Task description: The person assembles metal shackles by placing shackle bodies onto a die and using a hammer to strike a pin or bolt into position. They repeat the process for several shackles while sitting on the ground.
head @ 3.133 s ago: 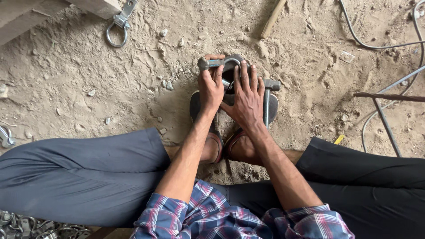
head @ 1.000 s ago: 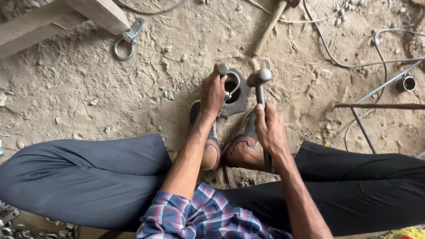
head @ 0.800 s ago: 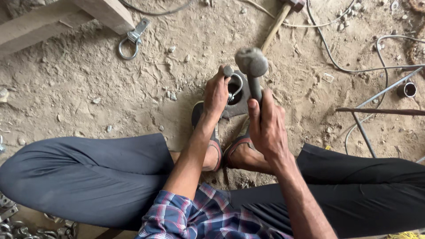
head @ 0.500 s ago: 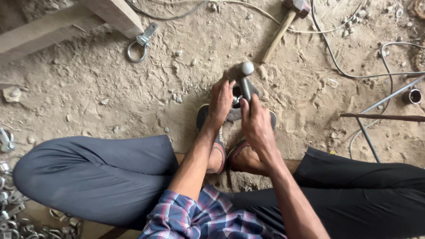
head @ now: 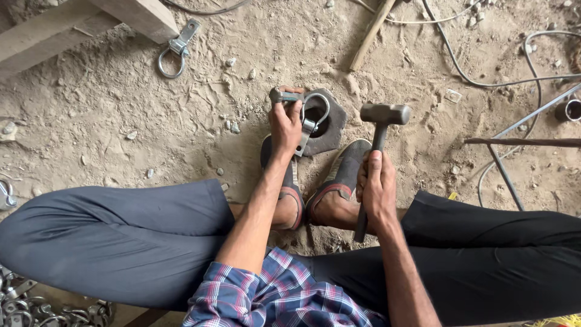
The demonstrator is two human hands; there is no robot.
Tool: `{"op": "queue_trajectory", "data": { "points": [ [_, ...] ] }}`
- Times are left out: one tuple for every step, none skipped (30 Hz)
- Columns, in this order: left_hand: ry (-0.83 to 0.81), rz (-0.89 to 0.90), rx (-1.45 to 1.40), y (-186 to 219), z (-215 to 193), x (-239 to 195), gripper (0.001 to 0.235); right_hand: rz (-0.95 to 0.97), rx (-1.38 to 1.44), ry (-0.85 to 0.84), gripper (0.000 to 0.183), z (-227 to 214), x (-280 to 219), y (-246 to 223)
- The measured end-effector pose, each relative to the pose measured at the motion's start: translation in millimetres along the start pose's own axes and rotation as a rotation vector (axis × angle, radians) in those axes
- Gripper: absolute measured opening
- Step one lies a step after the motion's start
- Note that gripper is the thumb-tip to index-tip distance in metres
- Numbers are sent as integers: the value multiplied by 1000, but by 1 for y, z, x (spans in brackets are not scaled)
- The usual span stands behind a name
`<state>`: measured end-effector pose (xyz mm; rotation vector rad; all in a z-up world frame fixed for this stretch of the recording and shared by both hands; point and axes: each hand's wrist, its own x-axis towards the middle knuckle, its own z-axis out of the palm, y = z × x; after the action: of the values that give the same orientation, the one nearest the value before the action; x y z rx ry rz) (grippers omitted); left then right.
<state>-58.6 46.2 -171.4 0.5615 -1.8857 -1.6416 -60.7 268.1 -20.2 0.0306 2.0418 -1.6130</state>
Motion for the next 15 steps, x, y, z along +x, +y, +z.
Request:
{"op": "queue_trajectory", "data": {
  "points": [
    [0,3,-14,3,-1,0,20,17,31,11,40,0,0,1],
    [0,6,-28,6,-2,0,19,34,62,20,40,0,0,2],
    [-6,-10,-9,10,-2,1,20,28,67,19,40,0,2,1],
    [-11,-27,9,13,-1,1,21,23,71,17,40,-1,4,1],
    [-17,-44,26,15,-1,1,22,18,74,15,40,-1,5,0],
    [-15,-26,28,18,0,0,22,22,71,14,40,-1,6,-1],
    [-13,-8,30,20,0,-1,21,26,68,13,40,0,5,-2],
    [-11,10,31,21,1,-1,21,30,64,12,40,0,5,-3],
    [-17,10,34,22,2,-1,21,45,88,14,39,0,5,-3],
    [-23,9,38,22,1,-1,21,61,112,14,39,1,4,-2],
    [-29,7,42,22,2,-1,21,77,135,15,38,2,4,-2],
    [-33,20,34,22,1,-1,19,68,126,10,38,2,3,-2],
    [-37,33,25,22,1,-1,18,60,116,5,38,3,3,-2],
    [-41,48,17,23,0,0,16,50,107,0,38,4,4,-2],
    [-39,49,44,24,0,0,17,55,112,-3,38,5,4,-2]
  ]
}}
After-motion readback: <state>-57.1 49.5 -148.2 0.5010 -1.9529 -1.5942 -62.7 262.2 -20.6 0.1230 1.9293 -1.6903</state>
